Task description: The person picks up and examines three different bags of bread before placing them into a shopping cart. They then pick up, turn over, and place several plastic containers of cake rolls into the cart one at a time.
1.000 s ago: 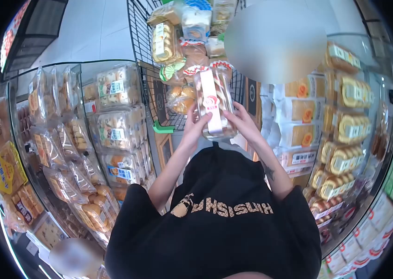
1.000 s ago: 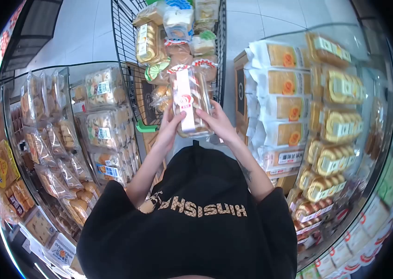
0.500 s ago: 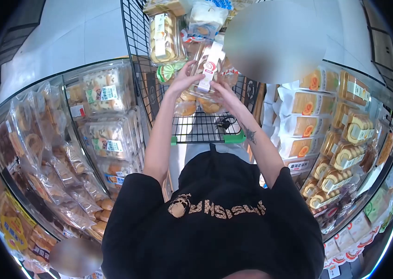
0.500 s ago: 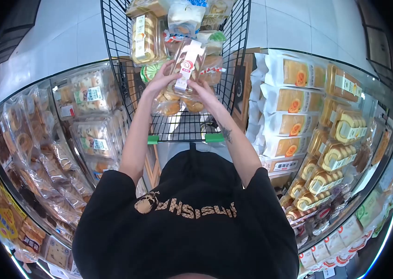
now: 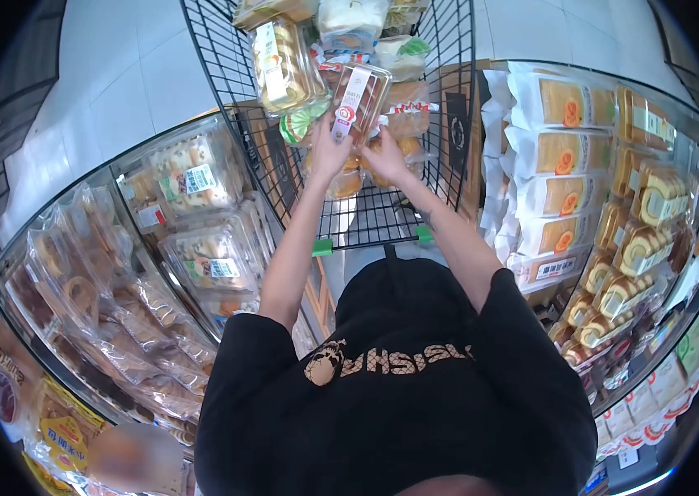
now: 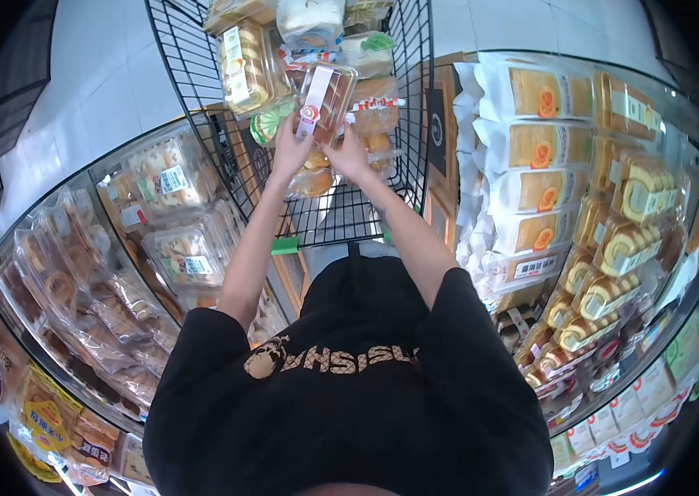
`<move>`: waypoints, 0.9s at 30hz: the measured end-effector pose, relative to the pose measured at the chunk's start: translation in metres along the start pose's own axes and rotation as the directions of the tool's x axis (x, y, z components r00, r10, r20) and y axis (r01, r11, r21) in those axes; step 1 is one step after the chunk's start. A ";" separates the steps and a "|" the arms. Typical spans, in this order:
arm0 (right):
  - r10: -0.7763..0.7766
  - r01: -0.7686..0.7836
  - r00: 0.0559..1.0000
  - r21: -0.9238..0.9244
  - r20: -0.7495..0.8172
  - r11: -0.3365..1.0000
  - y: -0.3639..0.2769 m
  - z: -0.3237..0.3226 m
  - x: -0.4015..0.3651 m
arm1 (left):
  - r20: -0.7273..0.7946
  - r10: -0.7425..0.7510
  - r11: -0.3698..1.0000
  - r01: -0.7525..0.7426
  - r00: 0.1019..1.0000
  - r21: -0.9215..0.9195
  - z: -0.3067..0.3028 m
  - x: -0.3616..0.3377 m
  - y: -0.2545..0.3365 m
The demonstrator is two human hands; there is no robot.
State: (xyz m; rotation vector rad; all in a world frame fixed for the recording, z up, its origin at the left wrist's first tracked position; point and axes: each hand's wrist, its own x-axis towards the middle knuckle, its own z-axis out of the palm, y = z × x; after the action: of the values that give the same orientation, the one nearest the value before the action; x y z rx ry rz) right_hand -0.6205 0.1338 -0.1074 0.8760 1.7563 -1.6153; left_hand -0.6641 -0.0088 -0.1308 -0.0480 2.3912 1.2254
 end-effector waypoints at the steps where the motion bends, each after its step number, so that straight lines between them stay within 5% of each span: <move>1: -0.189 0.163 0.979 -0.254 -0.081 0.953 -0.007 -0.004 -0.021 | -0.025 0.008 0.999 -0.006 1.000 0.049 0.001 -0.009 0.003; 2: -0.383 0.280 0.917 -0.504 -0.110 0.817 -0.014 -0.009 -0.042 | -0.049 -0.003 0.999 0.005 0.999 0.034 -0.004 -0.025 0.022; 3: -0.387 0.278 0.913 -0.503 -0.126 0.819 -0.018 -0.018 -0.062 | -0.041 0.012 0.999 -0.010 0.999 0.033 -0.003 -0.040 0.028; 5: -0.694 0.432 0.719 -0.805 0.036 0.407 -0.018 -0.040 -0.103 | -0.070 0.013 0.992 -0.004 0.997 0.123 0.002 -0.066 0.034; 13: -0.596 0.104 0.744 -0.830 -0.301 0.548 0.060 -0.083 -0.194 | 0.230 0.129 0.984 -0.153 0.965 0.093 0.030 -0.179 0.040; 14: -0.487 0.109 0.824 -0.762 -0.291 0.639 0.069 -0.086 -0.199 | 0.306 0.108 0.985 -0.144 0.946 0.096 0.033 -0.186 0.044; 15: -0.375 0.103 0.890 -0.685 -0.260 0.721 0.078 -0.087 -0.203 | 0.303 0.128 0.982 -0.164 0.944 0.097 0.037 -0.191 0.047; 17: -0.411 0.149 0.880 -0.682 -0.239 0.716 0.091 -0.089 -0.208 | 0.293 0.100 0.940 -0.186 0.951 0.285 0.040 -0.202 0.052; 22: -0.566 0.275 0.810 -0.750 -0.156 0.601 0.116 -0.097 -0.221 | 0.086 0.408 0.782 -0.397 0.909 0.480 0.061 -0.239 0.047; 27: -0.590 0.309 0.800 -0.767 -0.109 0.562 0.128 -0.101 -0.235 | -0.033 0.441 0.754 -0.350 0.897 0.555 0.081 -0.265 0.045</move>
State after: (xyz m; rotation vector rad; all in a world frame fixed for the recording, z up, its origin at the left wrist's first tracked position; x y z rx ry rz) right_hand -0.3747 0.2223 0.0097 0.3165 2.7852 -0.8407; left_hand -0.4065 0.0364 -0.0298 0.5920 2.9070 0.6659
